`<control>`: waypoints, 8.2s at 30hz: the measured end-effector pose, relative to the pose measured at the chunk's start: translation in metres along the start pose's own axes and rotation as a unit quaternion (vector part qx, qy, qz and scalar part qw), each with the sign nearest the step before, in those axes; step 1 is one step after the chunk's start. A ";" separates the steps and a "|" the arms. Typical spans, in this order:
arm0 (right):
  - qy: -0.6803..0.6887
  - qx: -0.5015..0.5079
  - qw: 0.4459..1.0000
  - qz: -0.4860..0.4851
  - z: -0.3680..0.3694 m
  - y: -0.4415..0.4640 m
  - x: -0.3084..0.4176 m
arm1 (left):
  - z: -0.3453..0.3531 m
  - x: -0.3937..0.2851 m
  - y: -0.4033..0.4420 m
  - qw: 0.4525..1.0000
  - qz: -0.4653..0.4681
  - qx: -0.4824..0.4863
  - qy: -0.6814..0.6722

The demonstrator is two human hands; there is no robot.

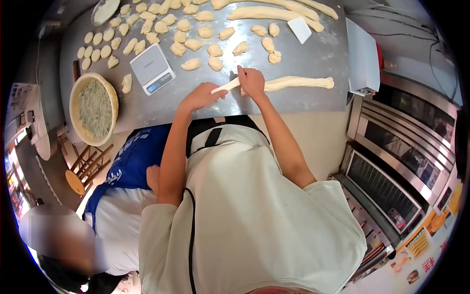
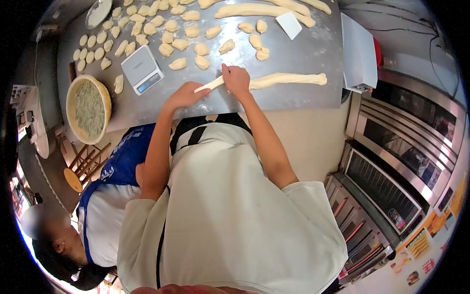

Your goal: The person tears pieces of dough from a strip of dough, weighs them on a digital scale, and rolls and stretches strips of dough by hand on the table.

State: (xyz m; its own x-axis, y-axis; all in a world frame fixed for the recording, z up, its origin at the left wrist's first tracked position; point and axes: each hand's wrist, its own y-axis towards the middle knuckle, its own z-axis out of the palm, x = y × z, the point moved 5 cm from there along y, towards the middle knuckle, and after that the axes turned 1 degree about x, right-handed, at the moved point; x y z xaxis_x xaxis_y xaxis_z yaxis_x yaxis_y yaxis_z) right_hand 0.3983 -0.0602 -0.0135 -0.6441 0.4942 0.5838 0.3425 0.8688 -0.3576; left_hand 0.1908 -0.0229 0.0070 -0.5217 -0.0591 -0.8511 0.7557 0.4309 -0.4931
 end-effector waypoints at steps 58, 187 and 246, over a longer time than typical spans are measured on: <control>-0.159 0.081 0.915 -0.363 0.022 -0.090 0.130 | -0.071 0.133 -0.175 0.811 -0.048 -0.518 0.266; 0.128 0.136 0.952 -0.241 -0.010 -0.066 0.031 | 0.033 0.003 0.022 0.876 -0.072 -0.147 -0.454; -0.063 -0.130 0.958 -0.247 -0.003 -0.098 0.017 | 0.080 -0.014 0.008 0.936 -0.100 -0.327 0.082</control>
State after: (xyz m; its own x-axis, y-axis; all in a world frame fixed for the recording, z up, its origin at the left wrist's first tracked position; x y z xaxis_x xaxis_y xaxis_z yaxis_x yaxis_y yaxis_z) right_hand 0.3556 -0.1371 0.0338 -0.8431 0.0270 0.5371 0.1226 0.9821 0.1430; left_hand 0.2362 -0.0901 0.0007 -0.7214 -0.0806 -0.6879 0.2607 0.8886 -0.3775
